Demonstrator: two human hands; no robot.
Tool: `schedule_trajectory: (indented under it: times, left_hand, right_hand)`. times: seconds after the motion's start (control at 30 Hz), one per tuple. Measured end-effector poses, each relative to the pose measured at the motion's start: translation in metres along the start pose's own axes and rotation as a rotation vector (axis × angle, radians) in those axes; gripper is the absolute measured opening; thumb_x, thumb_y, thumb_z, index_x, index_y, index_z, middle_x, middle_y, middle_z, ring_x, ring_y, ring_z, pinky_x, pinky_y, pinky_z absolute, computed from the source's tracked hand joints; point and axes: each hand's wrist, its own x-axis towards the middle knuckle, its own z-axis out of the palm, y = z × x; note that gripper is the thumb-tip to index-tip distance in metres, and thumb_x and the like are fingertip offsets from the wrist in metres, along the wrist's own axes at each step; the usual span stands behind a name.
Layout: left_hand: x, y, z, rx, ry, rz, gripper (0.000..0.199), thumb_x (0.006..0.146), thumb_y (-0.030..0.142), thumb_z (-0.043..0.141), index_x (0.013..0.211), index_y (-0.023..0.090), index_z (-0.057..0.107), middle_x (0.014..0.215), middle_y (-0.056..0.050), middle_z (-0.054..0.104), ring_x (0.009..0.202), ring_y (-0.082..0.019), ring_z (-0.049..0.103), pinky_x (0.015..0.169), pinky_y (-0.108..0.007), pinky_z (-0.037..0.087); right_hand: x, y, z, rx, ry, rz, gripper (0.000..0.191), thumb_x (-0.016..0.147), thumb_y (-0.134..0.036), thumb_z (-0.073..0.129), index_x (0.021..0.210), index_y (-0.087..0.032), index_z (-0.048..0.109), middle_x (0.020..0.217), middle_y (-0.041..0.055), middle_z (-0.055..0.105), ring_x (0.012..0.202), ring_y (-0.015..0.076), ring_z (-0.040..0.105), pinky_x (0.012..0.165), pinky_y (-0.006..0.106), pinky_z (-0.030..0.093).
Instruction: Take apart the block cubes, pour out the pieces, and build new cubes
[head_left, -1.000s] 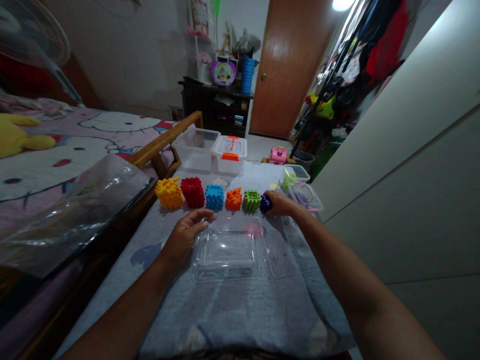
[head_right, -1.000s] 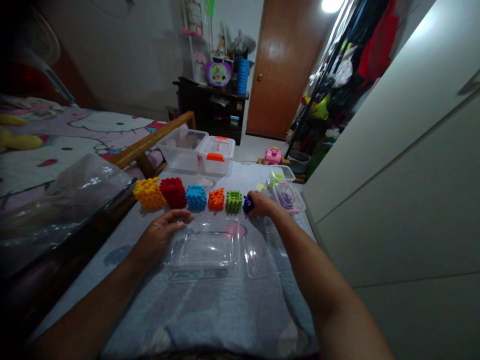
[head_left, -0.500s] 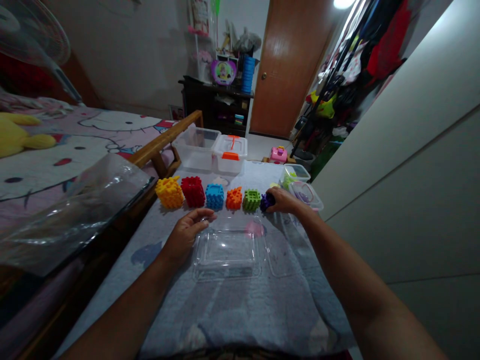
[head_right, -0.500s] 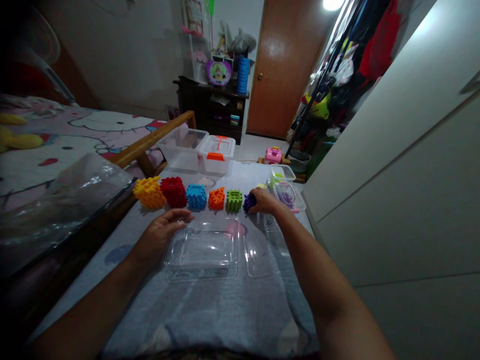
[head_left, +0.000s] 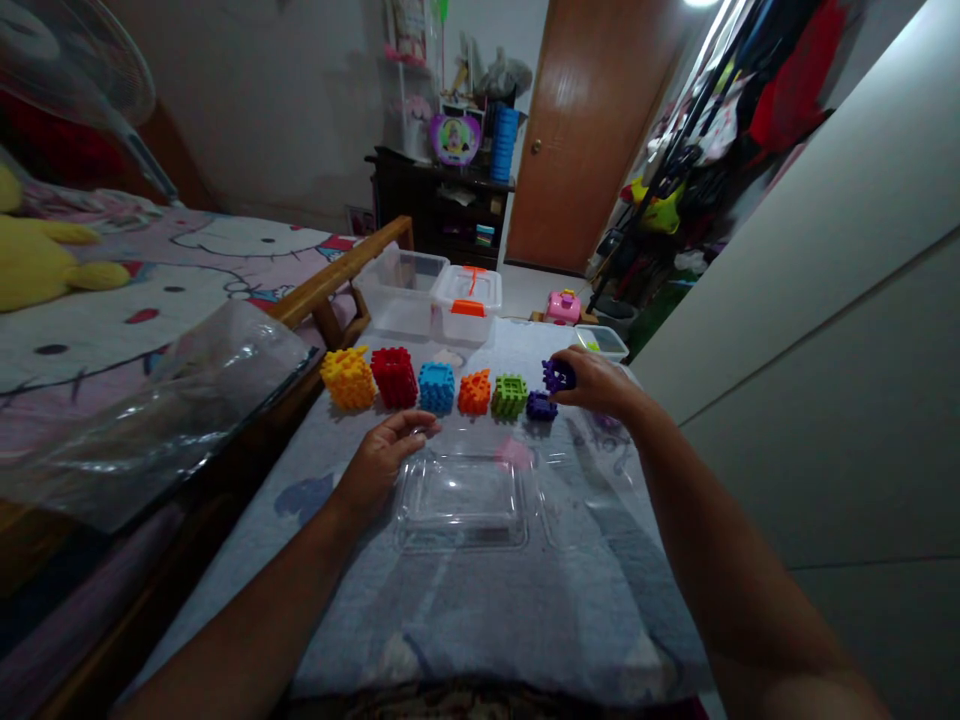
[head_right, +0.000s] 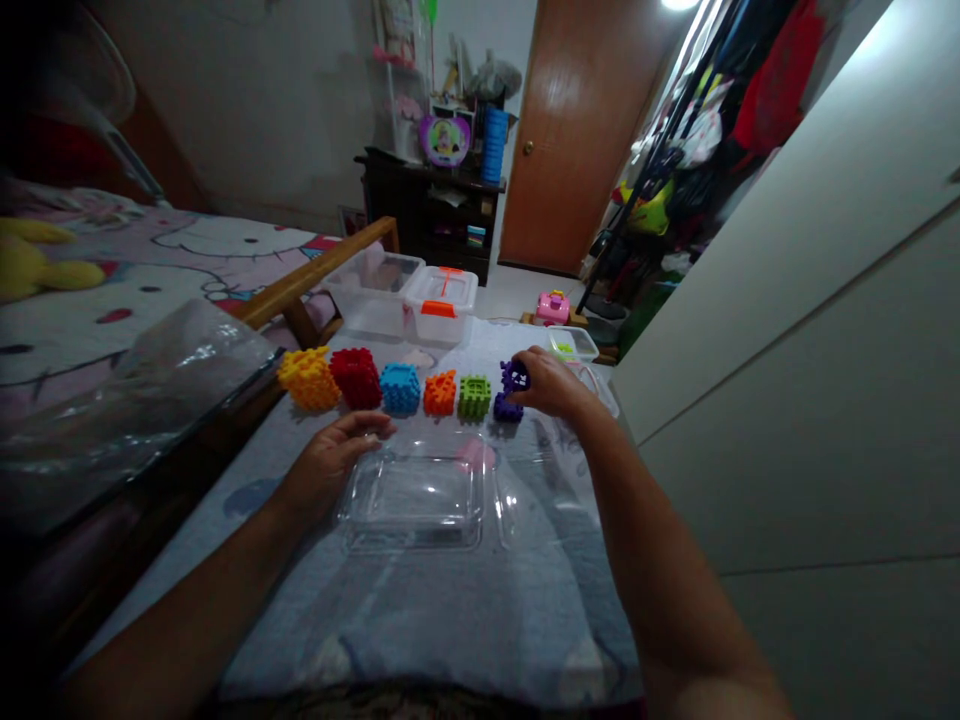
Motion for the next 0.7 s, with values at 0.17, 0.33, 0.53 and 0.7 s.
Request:
schedule_trajectory:
  times: [0.17,0.33,0.53,0.7]
  left_hand:
    - [0.000,-0.002,0.003,0.016,-0.003,0.040,0.024,0.072,0.030,0.072,0.094,0.020,0.071,0.097,-0.006,0.076,0.095,-0.023,0.068,0.085,-0.033,0.049]
    - [0.000,-0.003,0.004,0.026,-0.017,0.055,0.025,0.072,0.031,0.070,0.094,0.019,0.072,0.097,-0.006,0.075,0.095,-0.024,0.067,0.083,-0.034,0.049]
    - [0.003,-0.006,0.004,0.029,-0.018,0.054,0.021,0.070,0.027,0.069,0.088,0.019,0.072,0.093,-0.004,0.073,0.090,-0.022,0.066,0.081,-0.032,0.048]
    - [0.001,-0.004,0.007,0.006,-0.039,0.037,0.021,0.069,0.028,0.070,0.088,0.019,0.071,0.091,-0.003,0.073,0.085,-0.021,0.065,0.081,-0.033,0.048]
  right_hand:
    - [-0.018,-0.079,-0.017,0.075,-0.153,-0.208,0.048,0.073,-0.035,0.079,0.115,-0.018,0.064,0.110,0.0096,0.066,0.099,0.0249,0.061,0.086,0.034,0.047]
    - [-0.021,-0.141,0.025,0.023,-0.349,-0.326,0.044,0.073,-0.037,0.078,0.109,-0.014,0.067,0.111,0.0142,0.068,0.097,0.0272,0.066,0.081,0.035,0.051]
    - [-0.020,-0.164,0.059,-0.149,-0.375,-0.289,0.040,0.078,-0.031,0.067,0.113,-0.011,0.069,0.107,0.0187,0.070,0.088,0.0295,0.071,0.070,0.036,0.054]
    - [-0.021,-0.168,0.073,-0.170,-0.370,-0.333,0.037,0.080,-0.030,0.066,0.110,-0.010,0.069,0.106,0.0190,0.071,0.087,0.0288,0.072,0.069,0.034,0.054]
